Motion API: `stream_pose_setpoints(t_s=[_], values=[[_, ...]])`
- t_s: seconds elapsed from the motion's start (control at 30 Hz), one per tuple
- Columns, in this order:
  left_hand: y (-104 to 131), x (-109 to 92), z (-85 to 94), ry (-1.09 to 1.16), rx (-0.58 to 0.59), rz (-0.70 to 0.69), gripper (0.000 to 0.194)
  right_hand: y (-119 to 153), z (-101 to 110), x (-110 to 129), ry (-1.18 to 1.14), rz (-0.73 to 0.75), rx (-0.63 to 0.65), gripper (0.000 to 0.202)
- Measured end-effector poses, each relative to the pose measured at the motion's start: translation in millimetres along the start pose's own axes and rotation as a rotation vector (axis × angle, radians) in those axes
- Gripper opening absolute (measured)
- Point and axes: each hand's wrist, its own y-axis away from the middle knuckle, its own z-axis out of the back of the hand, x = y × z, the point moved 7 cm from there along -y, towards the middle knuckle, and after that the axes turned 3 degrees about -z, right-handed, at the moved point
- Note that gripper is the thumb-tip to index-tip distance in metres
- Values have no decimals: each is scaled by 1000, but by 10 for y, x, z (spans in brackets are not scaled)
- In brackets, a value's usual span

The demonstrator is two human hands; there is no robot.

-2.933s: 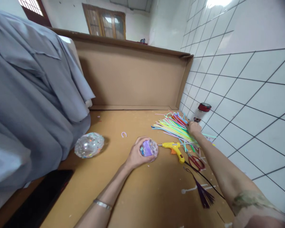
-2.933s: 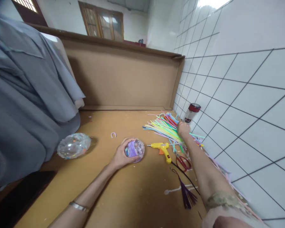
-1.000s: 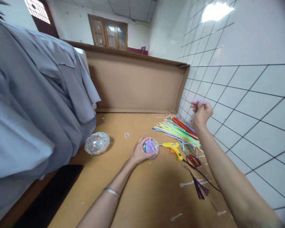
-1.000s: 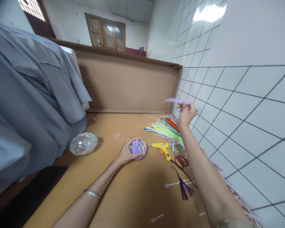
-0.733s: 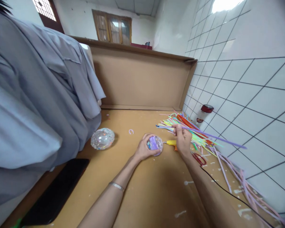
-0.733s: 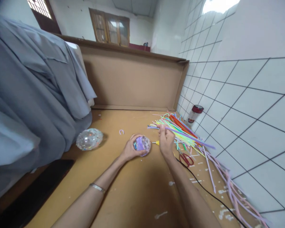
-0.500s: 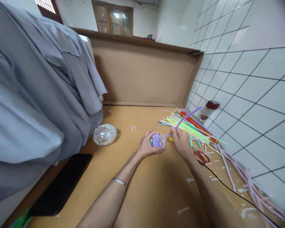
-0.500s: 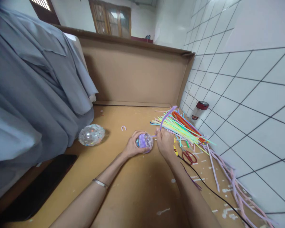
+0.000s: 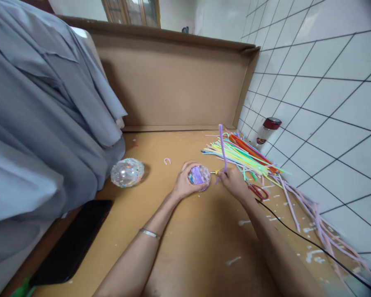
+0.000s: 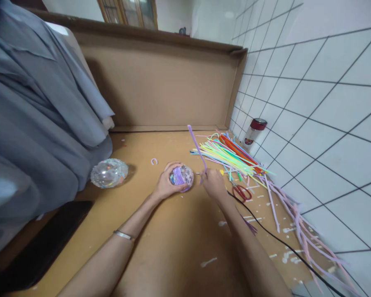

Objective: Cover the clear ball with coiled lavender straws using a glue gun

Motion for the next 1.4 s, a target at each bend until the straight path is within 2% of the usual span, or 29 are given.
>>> stream_pose_setpoints(t_s=[0.17, 0.47, 0.53, 0.7, 0.8, 0.93, 1.17, 1.4], values=[[-5, -11, -7, 0, 7, -6, 62, -5, -217, -183, -21, -15, 78, 27], [-11, -22, -4, 25, 17, 3, 63, -1, -402, -344, 17, -42, 49, 20], [-11, -22, -4, 30, 16, 7, 63, 11, -357, -326, -46, -31, -33, 19], [-10, -16, -5, 29, 16, 13, 64, 176, -37, -132, -370, 133, -453, 17], [-12, -33, 5, 39, 15, 1, 63, 271, -31, 3, -365, 211, -570, 15], [-13, -53, 12, 42, 16, -26, 61, 366, -165, 249, -339, 507, -647, 18], [-4, 20, -7, 57, 10, -68, 58, 453, -343, 455, -230, 723, -740, 18], [-5, 42, -4, 70, 8, -63, 60, 408, -362, 462, -231, 716, -680, 21]])
